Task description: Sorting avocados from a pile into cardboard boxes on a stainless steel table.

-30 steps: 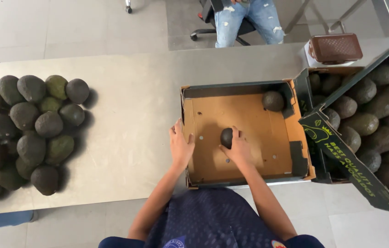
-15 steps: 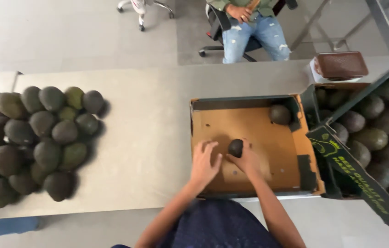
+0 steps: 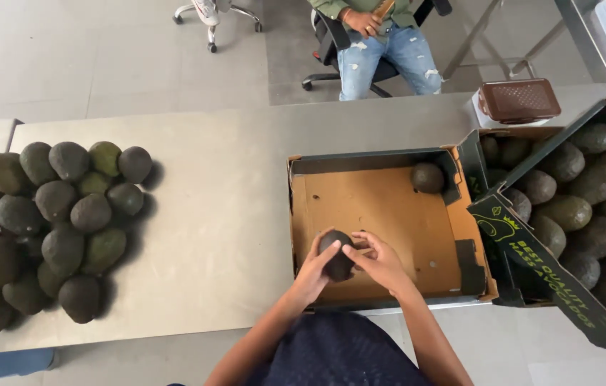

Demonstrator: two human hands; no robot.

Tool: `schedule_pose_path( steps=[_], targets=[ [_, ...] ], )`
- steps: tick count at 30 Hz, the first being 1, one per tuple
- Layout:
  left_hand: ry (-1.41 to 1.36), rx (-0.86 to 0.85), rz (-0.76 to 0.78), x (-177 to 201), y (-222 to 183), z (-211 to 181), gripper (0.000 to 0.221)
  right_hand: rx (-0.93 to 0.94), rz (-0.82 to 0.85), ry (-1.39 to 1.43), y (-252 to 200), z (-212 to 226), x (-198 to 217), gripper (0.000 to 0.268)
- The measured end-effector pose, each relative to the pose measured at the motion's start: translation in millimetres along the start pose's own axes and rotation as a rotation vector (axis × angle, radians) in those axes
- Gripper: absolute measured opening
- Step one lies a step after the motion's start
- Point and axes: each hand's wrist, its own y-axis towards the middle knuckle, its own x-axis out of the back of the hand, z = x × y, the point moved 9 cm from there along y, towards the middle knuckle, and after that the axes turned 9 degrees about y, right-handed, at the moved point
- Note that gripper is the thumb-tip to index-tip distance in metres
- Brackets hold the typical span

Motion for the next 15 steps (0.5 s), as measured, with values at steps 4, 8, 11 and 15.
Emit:
schedule_pose_path(
  steps=[4, 8, 11, 15],
  targets=[
    [0.065, 0.068, 0.010, 6, -23, 0, 0.057, 0.023, 0.046, 0.107, 31, -28, 25, 0.060],
    [0.542, -0.178, -0.030, 0, -42, -20, 0.057, 0.246, -0.295, -0.657, 59, 11, 77, 0.073],
    [1.036, -0.521, -0.088, -22, -65, -53, 0.063, 0.277, -0.488, -1.090, 92, 22, 115, 0.082],
    [1.439, -0.456, -0.109, -38, -72, -55, 0.073, 0.381, -0.666, -1.231, 124, 37, 155, 0.089]
  ],
)
